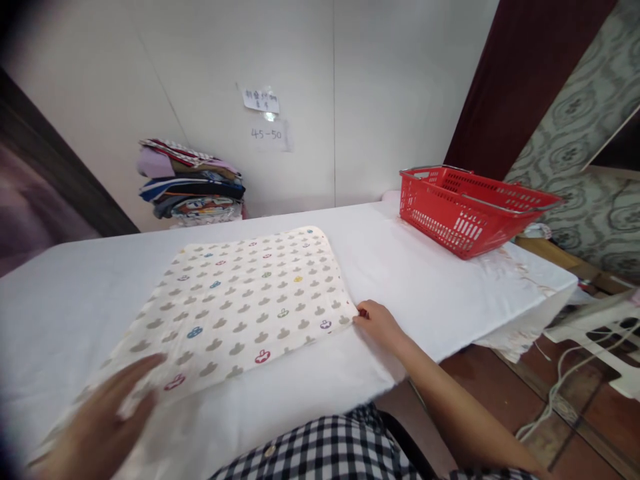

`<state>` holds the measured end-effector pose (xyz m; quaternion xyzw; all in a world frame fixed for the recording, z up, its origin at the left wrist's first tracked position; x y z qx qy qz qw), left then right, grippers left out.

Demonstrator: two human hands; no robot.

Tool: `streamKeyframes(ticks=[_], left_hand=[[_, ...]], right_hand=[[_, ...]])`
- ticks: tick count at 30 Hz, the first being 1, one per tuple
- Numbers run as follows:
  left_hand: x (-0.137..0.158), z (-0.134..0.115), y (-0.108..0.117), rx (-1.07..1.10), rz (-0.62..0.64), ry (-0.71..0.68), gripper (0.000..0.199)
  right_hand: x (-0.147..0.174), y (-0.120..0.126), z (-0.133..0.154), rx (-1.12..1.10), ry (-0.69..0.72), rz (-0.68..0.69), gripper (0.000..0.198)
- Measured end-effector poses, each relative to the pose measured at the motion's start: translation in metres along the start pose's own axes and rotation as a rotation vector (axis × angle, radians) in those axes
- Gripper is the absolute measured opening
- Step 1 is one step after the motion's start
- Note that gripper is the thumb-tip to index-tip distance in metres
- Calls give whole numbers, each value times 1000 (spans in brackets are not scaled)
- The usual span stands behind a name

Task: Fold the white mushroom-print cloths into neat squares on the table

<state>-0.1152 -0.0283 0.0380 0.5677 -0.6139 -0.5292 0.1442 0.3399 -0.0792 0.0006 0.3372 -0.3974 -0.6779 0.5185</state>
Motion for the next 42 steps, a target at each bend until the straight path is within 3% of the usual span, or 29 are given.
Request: streamKeyframes(ticks=[3,7,11,16,20,24,27,31,35,42], left_hand=[[-27,-79,-57,212,159,-187,36],[-59,-180,-123,265,361,-420,36],[-86,-230,-168,195,466,-464,38],[-108,-227,-197,280,469,-241,15],[-117,-207,-200,513,426,56,17],[-119,-201,-197,646,391,181,18],[-116,-204,-196,683,364,161,16],[-108,-212,-192,733,315,50,17],[-99,-220,-194,611,325,-86,14],[-86,-237,-196,401,379,-343,17]], right_hand=[[2,-2,-1,-97,-8,-30,13],[5,-6,-1,-189,-12,-60,15],[9,-13,-4,-284,-1,-55,26],[18,-14,-19,-334,-92,-135,36],[17,-6,-13,-177,-88,-162,31],[7,0,5,57,-87,-77,25],[1,-1,12,139,-114,-28,17],[4,-4,5,-102,-99,-100,13],[9,-8,-8,-265,-112,-118,16],[6,-6,-11,-93,-97,-38,7]])
Point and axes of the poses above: each hand's wrist, its own x-axis away from the middle knuckle, its own y-axis out of the back of the hand, z = x × y, the point moved 4 cm from there along -x, towards the middle knuckle, and after that the axes turned 12 degrees about x, right-handed, at the moved point
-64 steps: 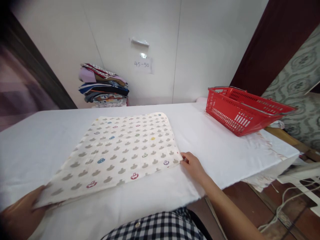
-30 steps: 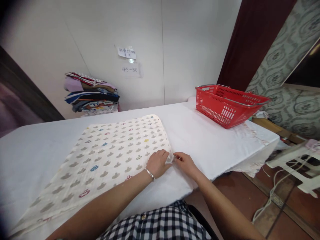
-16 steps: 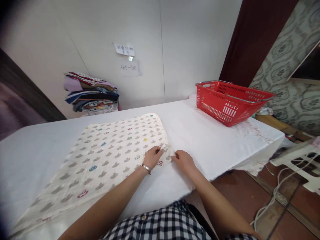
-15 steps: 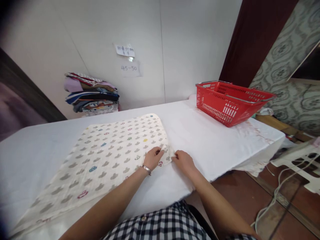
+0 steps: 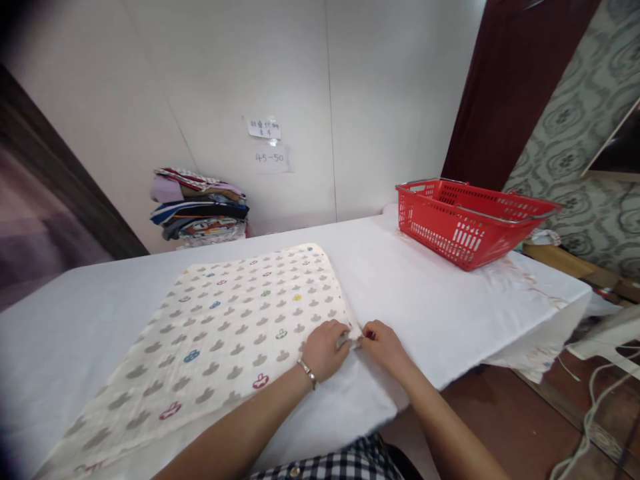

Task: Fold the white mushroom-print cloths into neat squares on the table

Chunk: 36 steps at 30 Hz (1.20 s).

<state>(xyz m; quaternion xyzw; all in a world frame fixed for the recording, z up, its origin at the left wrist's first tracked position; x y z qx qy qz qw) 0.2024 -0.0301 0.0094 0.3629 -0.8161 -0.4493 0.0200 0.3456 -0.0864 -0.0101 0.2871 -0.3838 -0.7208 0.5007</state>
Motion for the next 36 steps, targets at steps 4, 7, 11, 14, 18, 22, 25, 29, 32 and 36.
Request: streamKeyframes(ticks=[4,7,11,14,18,22,25,29,32,36], left_hand=[[1,-5,-3,-153,61,-42,25],[0,-2,-4,-160,65,-17,14],[0,3,-4,-142,33,-16,12],[3,2,-5,-159,36,-61,11],[5,0,-4,-166,34,-94,13],[5,-2,-2,-128,18,-122,16],[5,-4,-2,-82,17,-158,18],[4,-3,-5,-2,46,-157,23],[4,1,-6,70,30,-129,23],[3,7,-3,240,-52,-92,23]], right_hand=[[-5,3,4,165,23,46,12],[-11,5,10,247,49,76,16],[-24,5,16,252,14,132,16],[-33,2,18,227,-6,151,16],[-39,0,16,215,-6,127,17],[-35,1,7,175,-15,106,17],[-32,3,1,176,-29,127,16],[-36,5,6,219,-7,164,14],[-43,7,15,269,3,175,14],[-54,6,23,345,-15,184,12]])
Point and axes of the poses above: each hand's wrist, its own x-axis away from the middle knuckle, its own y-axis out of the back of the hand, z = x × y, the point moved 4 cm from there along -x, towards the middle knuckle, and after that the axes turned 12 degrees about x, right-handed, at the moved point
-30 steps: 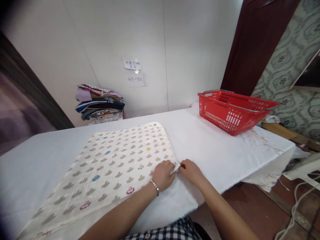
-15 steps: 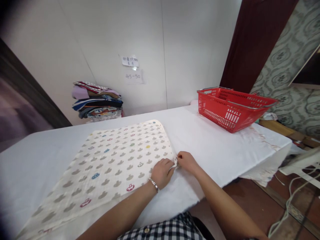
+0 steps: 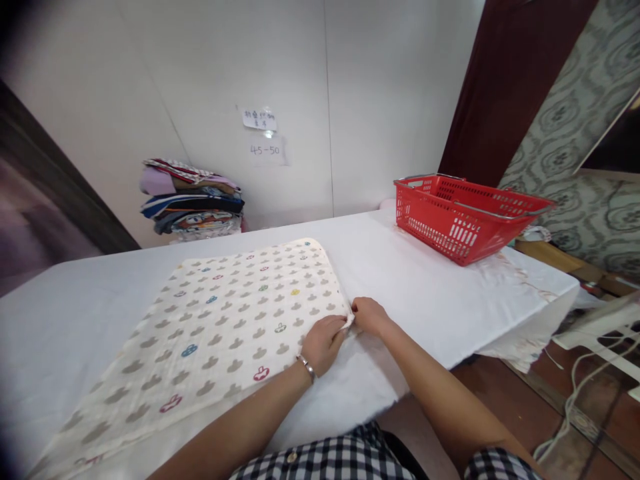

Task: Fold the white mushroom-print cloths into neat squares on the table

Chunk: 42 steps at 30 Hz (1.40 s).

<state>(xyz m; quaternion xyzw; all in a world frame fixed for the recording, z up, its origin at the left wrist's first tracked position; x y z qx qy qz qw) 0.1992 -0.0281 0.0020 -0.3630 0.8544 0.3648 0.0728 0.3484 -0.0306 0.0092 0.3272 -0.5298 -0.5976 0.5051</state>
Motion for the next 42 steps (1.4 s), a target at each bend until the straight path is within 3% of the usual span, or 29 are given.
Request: streamKeyframes(ticks=[7,11,19,29,35,42], left_hand=[[2,11,13,248,-265,292,27],[4,13,19,289,-355,347,26],[5,8,14,318,-274,309,24],[5,5,14,226,-250,277,27],[4,0,12,230,-190,191,15],[2,1,1,145,-78,124,4]], right_hand=[[-8,-2,5,26,-51,-61,16],[-6,-3,-1,-14,-68,-83,17],[-13,-3,0,4,-71,-54,19],[-56,3,20,54,-65,-64,19],[-68,5,6,2,-77,-127,23],[-74,0,3,10,-50,-92,20]])
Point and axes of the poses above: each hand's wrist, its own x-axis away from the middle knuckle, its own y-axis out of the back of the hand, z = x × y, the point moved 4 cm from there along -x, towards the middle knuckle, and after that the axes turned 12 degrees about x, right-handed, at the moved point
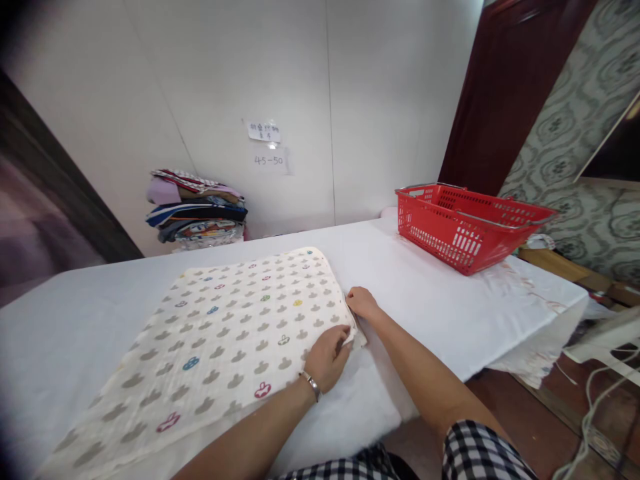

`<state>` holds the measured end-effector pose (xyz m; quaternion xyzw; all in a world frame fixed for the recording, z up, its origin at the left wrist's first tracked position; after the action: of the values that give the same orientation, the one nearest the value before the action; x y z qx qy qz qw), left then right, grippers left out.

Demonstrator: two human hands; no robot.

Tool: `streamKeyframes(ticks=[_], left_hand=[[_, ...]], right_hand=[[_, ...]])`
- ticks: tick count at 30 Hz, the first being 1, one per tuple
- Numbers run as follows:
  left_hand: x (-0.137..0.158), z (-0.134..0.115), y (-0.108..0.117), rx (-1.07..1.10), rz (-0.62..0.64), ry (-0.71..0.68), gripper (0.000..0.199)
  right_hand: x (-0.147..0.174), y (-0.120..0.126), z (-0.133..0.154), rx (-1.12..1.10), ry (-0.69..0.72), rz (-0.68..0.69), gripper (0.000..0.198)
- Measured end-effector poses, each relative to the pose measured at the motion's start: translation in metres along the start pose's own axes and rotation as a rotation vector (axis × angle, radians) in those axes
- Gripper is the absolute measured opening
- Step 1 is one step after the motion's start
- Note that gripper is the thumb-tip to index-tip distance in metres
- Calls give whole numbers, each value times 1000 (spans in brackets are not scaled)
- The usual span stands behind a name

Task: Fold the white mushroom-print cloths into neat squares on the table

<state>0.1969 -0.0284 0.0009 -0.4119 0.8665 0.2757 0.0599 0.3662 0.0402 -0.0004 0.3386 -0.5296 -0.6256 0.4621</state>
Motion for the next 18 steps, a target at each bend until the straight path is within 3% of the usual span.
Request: streamKeyframes(ticks=[7,18], left_hand=[[1,0,0,-11,-7,-7,5],[1,0,-3,-54,28,-67,7]], right_hand=[[-20,4,10,8,-6,-3,20],[-28,11,2,-62,-35,-25,22]])
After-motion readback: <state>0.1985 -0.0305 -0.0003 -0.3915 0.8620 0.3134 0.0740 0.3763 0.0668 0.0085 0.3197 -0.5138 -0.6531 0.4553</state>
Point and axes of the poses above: each hand's wrist, its own x-axis away from the middle knuckle, its own y-axis out of the back of the hand, z = x × y, the point moved 4 cm from there along -x, towards the middle knuckle, and after that the axes turned 12 degrees about x, right-handed, at the moved point
